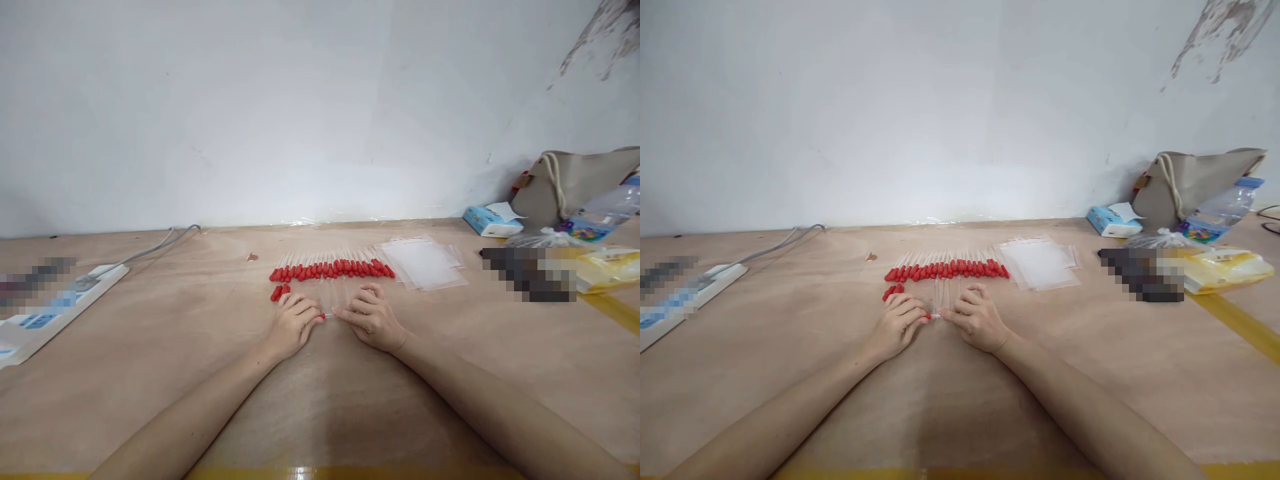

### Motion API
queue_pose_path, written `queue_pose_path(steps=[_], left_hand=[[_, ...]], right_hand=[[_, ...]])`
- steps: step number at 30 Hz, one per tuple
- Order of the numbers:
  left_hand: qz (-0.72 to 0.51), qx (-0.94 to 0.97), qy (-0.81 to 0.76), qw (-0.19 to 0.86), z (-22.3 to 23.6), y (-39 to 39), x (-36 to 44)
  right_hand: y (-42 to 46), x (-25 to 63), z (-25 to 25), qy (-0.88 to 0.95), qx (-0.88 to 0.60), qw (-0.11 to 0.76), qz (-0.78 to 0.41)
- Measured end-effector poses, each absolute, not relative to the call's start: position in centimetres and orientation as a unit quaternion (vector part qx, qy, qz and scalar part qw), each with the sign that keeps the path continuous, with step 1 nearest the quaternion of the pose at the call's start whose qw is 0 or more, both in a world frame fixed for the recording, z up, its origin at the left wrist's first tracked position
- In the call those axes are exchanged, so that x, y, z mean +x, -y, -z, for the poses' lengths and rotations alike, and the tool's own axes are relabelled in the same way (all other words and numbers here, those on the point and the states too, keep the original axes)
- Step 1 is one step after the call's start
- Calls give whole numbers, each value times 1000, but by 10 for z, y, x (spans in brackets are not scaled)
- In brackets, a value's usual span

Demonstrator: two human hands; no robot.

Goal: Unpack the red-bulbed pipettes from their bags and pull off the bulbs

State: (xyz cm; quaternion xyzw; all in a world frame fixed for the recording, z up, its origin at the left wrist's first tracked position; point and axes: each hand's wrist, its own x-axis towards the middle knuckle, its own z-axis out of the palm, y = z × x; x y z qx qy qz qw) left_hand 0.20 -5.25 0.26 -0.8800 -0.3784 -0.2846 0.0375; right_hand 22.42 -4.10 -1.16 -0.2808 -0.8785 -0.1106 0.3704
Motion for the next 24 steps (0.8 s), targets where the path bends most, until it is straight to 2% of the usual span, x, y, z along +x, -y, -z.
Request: queue_pose_path(steps=[5,9,11,16,24], left_hand=[[400,-826,399,-2,-6,48,-9],[467,-746,475,24,-18,36,-26],[442,-711,547,11,-25,28,-39],[282,-681,668,-99,-36,12,-73],[291,-645,681,-186,-12,-1,-82]], right_hand=[[33,228,16,816,-387,423,75],[27,225,22,795,-428,430,6],[25,224,23,779,-457,429,-7],[19,227,24,753,-511,413,-26],[20,220,26,782,-451,427,-48]])
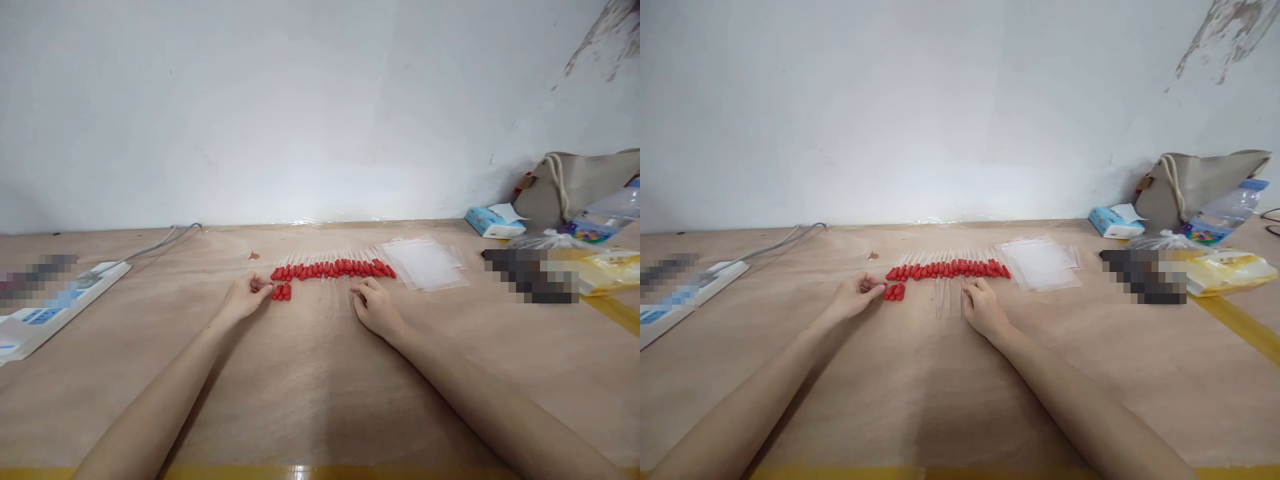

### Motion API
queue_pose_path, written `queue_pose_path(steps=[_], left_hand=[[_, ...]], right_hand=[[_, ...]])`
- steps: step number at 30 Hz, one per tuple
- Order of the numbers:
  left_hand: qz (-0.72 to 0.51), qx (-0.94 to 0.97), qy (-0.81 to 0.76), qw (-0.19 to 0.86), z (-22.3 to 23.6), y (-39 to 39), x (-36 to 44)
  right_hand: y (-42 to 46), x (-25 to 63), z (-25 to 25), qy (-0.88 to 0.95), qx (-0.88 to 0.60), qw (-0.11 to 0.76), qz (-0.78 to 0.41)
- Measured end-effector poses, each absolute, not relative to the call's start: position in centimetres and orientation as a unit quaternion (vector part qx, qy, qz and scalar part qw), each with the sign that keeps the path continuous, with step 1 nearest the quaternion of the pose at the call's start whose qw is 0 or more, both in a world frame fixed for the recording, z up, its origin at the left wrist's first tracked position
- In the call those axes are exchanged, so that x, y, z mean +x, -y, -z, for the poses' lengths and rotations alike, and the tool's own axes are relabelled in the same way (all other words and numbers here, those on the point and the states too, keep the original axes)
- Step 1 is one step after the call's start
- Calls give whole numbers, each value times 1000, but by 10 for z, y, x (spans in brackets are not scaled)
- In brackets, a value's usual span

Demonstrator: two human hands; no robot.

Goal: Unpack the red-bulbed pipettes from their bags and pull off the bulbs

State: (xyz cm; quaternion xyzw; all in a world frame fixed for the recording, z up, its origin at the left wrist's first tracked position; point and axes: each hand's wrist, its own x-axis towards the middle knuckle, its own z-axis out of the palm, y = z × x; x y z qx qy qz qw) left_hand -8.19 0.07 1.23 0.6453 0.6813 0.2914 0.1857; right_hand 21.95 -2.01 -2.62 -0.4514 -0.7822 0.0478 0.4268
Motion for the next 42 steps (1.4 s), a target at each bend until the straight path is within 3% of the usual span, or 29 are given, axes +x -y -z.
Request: queue_pose_path(steps=[8,16,21,27,31,34,38,42], left_hand=[[-324,621,-680,218,-9,-2,-81],[-298,671,-678,24,-28,4,-59],[-250,714,-653,-36,-32,-12,-50],[-244,679,-688,80,-29,-24,-49],[-274,660,-696,70,-28,-22,-48],[-361,624,-691,50,-29,-17,-47],[-484,618,-615,77,-26,-4,-37],[-493,701,-489,162,-11,13,-14]], right_hand=[[26,215,23,810,-425,402,-51],[26,215,23,800,-429,415,-54],[27,217,20,794,-433,425,-50],[26,217,21,790,-427,438,-46],[25,218,22,786,-429,442,-44],[23,219,23,783,-431,447,-32],[24,219,21,759,-448,472,5],[28,221,15,737,-464,487,65]])
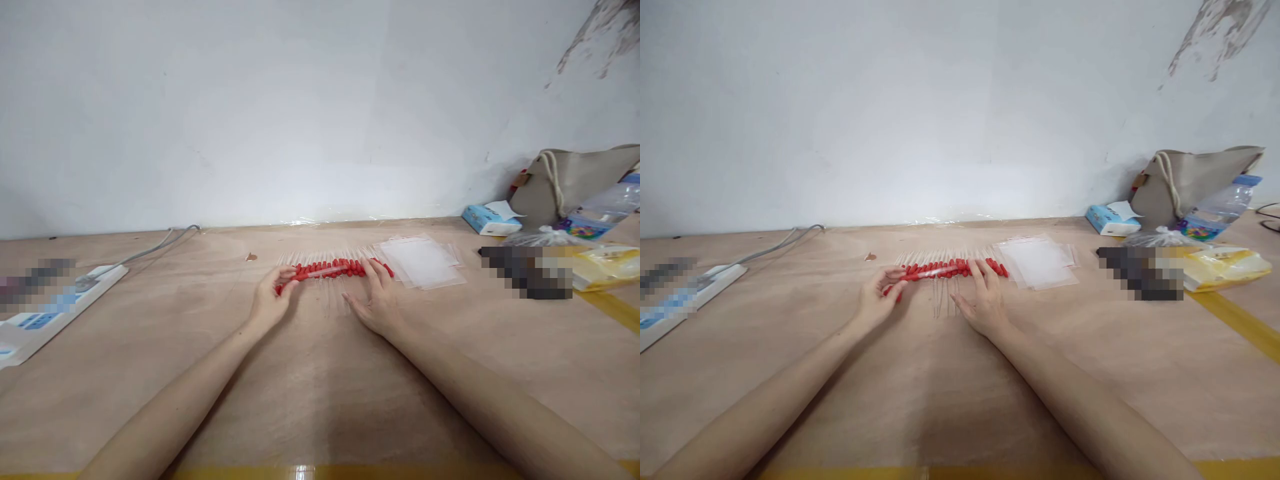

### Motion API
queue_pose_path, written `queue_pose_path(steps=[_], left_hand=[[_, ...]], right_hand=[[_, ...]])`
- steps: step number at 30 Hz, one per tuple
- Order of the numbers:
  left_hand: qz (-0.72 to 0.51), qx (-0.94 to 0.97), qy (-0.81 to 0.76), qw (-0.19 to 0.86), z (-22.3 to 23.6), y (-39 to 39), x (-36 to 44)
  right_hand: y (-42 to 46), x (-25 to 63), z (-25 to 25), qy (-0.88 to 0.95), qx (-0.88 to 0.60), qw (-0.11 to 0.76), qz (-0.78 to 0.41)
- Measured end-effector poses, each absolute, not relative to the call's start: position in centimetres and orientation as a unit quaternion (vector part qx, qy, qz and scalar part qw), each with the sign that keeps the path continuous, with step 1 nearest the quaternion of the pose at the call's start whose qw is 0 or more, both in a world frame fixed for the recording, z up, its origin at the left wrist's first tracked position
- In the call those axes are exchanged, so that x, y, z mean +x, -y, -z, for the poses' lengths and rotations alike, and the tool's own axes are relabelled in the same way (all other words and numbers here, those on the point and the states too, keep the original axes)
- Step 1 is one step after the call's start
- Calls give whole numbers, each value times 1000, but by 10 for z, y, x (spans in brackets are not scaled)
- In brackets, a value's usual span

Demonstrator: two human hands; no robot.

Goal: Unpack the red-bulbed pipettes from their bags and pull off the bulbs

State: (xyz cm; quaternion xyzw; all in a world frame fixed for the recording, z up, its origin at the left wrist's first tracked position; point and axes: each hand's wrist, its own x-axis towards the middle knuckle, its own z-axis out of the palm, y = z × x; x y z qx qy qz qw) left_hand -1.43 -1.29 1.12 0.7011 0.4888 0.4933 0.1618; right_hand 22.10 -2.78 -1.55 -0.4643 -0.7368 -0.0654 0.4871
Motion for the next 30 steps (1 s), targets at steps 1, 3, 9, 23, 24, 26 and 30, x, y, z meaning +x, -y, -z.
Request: queue_pose_path(steps=[1,3,9,23,24,26,30], left_hand=[[-484,721,-466,169,-7,17,-8],[-466,751,-434,174,1,25,3],[-425,804,-395,130,7,39,16],[-328,868,-373,-1,5,40,21],[-321,870,-374,0,5,41,21],[-308,874,-376,6,4,42,20],[-293,880,-374,21,4,42,18]], right_hand=[[29,222,14,746,-457,477,83],[31,223,12,781,-429,439,111],[32,222,13,851,-355,369,118],[35,219,12,874,-315,347,126],[36,220,12,876,-314,344,124],[37,220,11,878,-313,342,122],[38,220,10,878,-309,345,122]])
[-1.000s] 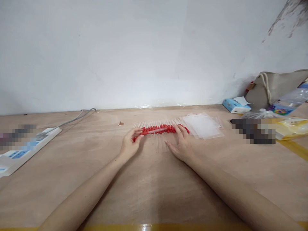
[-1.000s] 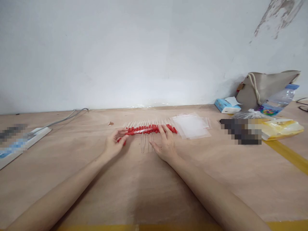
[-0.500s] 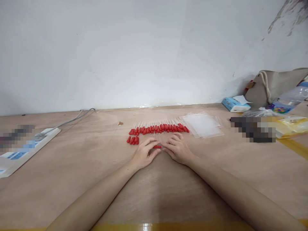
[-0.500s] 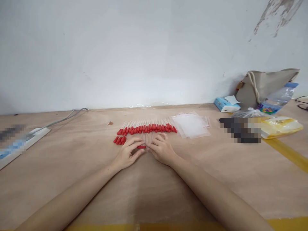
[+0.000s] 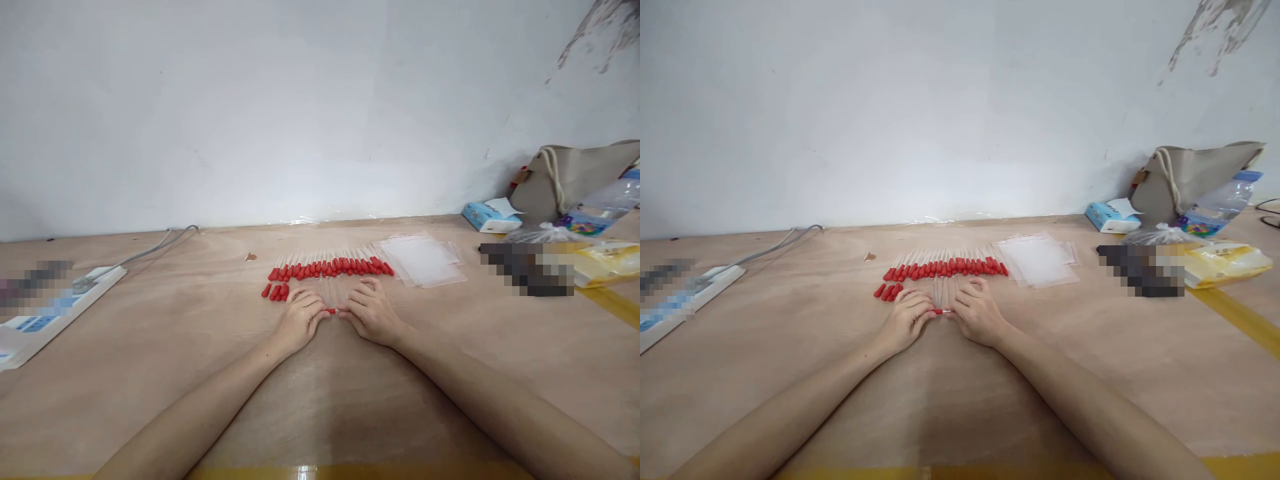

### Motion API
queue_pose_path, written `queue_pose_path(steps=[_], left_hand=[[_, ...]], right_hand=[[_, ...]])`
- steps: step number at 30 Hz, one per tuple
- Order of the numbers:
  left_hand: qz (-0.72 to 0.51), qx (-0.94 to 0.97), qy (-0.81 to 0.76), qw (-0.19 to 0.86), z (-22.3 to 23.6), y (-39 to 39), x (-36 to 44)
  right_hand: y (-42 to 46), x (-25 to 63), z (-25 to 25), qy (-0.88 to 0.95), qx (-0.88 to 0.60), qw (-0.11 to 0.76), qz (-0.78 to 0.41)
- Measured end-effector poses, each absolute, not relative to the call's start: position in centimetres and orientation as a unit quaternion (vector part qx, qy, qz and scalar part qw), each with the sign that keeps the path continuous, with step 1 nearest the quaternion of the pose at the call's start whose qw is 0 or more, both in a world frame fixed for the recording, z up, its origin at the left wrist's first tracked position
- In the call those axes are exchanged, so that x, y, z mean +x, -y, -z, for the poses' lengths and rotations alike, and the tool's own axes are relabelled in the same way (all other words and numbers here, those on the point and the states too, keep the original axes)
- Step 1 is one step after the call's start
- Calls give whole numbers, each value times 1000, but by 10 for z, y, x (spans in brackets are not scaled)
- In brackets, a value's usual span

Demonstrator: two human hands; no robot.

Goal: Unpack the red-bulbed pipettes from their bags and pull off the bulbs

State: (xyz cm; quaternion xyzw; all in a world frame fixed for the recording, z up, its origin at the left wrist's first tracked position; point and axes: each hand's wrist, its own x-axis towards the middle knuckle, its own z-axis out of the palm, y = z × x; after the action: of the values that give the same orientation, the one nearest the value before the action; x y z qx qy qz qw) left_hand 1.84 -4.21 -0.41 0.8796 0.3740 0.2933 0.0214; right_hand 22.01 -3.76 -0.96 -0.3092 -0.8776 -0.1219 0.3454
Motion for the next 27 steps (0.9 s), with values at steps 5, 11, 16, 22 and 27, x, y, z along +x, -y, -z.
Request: queue_pose_path(steps=[5,11,16,22,27], left_hand=[[-279,885,-372,26,1,43,17],[-282,883,-375,24,1,47,16],[-330,869,-368,40,2,47,12],[-462,729,-504,-3,-23,33,-21],[-382,665,-640,41,-35,13,-64]], right_hand=[[38,221,10,876,-309,345,136],[39,220,10,873,-307,349,146],[35,226,16,859,-334,364,134],[28,227,20,783,-414,463,5],[22,226,23,759,-444,475,-24]])
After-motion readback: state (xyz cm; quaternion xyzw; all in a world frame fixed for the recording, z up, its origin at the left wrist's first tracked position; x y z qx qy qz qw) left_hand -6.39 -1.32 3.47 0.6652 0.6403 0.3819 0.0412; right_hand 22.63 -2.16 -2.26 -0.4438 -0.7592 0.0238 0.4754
